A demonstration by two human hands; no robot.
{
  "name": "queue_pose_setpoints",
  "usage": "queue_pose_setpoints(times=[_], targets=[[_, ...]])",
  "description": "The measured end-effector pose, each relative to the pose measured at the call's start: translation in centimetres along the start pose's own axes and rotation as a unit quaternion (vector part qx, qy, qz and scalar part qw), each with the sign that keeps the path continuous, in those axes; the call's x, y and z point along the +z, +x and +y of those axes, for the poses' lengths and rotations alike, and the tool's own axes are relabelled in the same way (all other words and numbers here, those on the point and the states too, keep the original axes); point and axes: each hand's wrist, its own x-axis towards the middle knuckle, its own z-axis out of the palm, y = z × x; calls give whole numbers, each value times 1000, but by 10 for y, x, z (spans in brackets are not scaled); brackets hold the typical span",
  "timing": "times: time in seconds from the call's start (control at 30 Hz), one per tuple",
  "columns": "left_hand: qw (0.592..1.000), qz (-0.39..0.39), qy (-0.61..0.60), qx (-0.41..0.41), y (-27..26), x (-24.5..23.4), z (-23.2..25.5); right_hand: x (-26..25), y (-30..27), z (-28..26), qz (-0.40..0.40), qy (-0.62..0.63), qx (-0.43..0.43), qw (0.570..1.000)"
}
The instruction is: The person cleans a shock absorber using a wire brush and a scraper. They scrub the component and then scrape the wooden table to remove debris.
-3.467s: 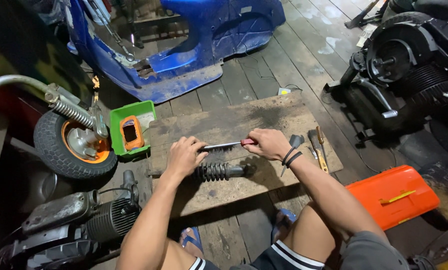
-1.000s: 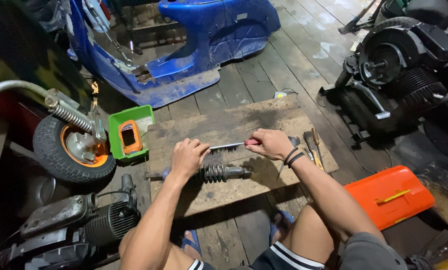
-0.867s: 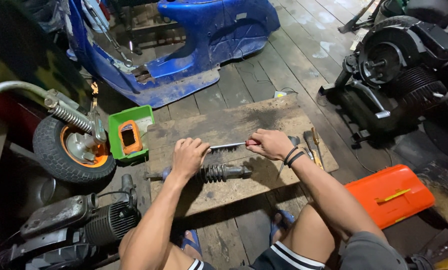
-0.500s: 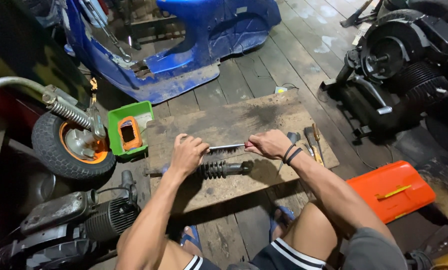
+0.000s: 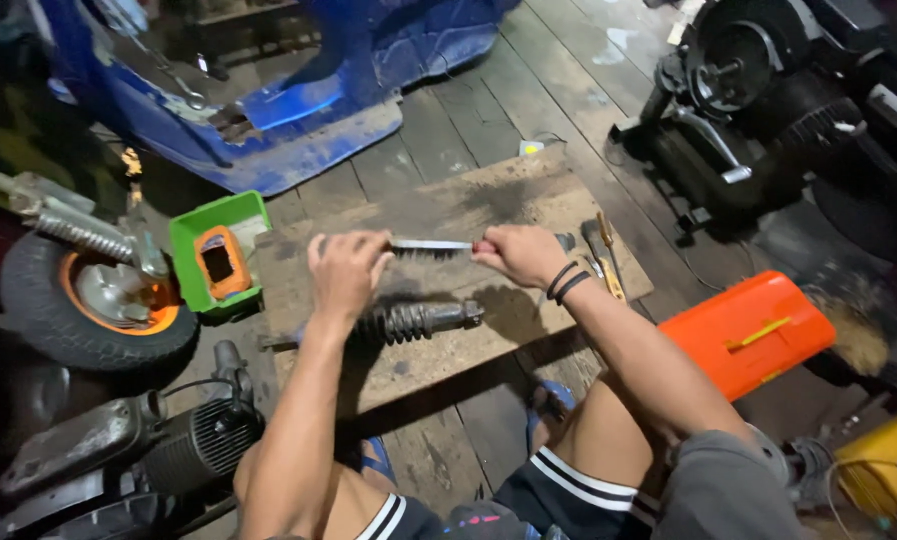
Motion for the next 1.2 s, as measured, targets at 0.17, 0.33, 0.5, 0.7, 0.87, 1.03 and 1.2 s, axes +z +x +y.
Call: queue_pose_setpoints(times=[0.17,0.33,0.5,0.7,0.87,1.03,1.2], targets=[[996,-13,-51,-78,3,15,-16,-13,-12,40,61,90,156,982],[985,-24,-91,-147,10,18,-19,10,-35,115,113,199,325,917],[984,-58,-116,-119,15,25,-6,21,-44,159,110,222,407,879],[982,-111,-117,-97,22,32,10,43,-34,177,71,132,450,880],[984,-152,-64,-66,15,52,2,40,-9,173,48,87,458,884],[983,-170,-37,-59,18,55,-8,62,14,174,36,74,457,886],[987,-145,-42,-58,17,69,-13,98,16,171,25,26,328,944]])
